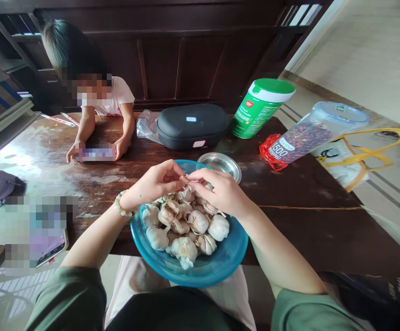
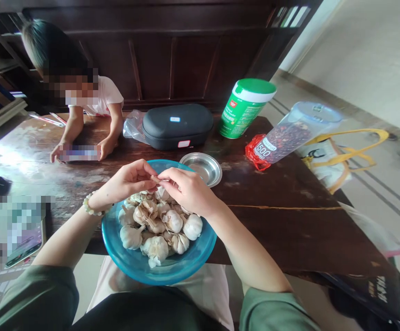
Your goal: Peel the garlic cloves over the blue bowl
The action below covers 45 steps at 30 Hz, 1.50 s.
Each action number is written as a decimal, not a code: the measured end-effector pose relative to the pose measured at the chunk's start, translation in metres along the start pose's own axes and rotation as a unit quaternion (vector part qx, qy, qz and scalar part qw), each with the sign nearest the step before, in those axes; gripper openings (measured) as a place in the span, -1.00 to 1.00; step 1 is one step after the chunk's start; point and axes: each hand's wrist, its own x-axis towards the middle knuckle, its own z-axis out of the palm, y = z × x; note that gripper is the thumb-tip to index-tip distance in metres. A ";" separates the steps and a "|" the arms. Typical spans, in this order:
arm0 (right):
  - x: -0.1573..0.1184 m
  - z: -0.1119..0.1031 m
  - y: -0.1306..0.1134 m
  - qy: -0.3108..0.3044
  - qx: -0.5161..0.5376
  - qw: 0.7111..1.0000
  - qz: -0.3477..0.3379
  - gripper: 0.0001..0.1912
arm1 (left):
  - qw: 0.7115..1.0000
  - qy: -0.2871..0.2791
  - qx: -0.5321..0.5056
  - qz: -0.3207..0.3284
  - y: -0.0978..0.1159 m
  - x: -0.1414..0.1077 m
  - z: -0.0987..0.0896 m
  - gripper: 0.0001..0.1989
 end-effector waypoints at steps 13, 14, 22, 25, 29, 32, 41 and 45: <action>-0.002 0.003 0.002 0.024 -0.001 0.999 -0.036 -0.92 | 0.968 0.041 0.239 0.070 0.006 -0.005 0.007 -0.81; -0.002 0.003 0.002 0.025 -0.005 0.999 -0.037 -0.91 | 0.967 0.039 0.241 0.069 0.006 -0.004 0.007 -0.81; -0.002 0.002 0.003 0.019 0.010 0.999 -0.042 -0.94 | 0.974 0.031 0.217 0.048 0.007 -0.005 0.007 -0.78; -0.001 0.001 0.003 0.013 0.011 0.999 -0.036 -0.91 | 0.973 0.029 0.224 0.048 0.007 -0.005 0.007 -0.78; -0.001 0.001 0.002 0.015 0.013 0.999 -0.034 -0.95 | 0.972 0.032 0.226 0.048 0.007 -0.005 0.006 -0.78; -0.002 0.001 0.001 0.014 0.006 0.999 -0.033 -0.96 | 0.972 0.031 0.226 0.054 0.006 -0.005 0.007 -0.78; -0.002 0.002 0.001 0.008 -0.022 0.999 -0.023 -0.91 | 0.969 0.030 0.237 0.064 0.007 -0.005 0.008 -0.80; -0.001 0.001 -0.001 0.011 -0.025 0.999 -0.025 -0.91 | 0.965 0.032 0.250 0.068 0.007 -0.005 0.008 -0.80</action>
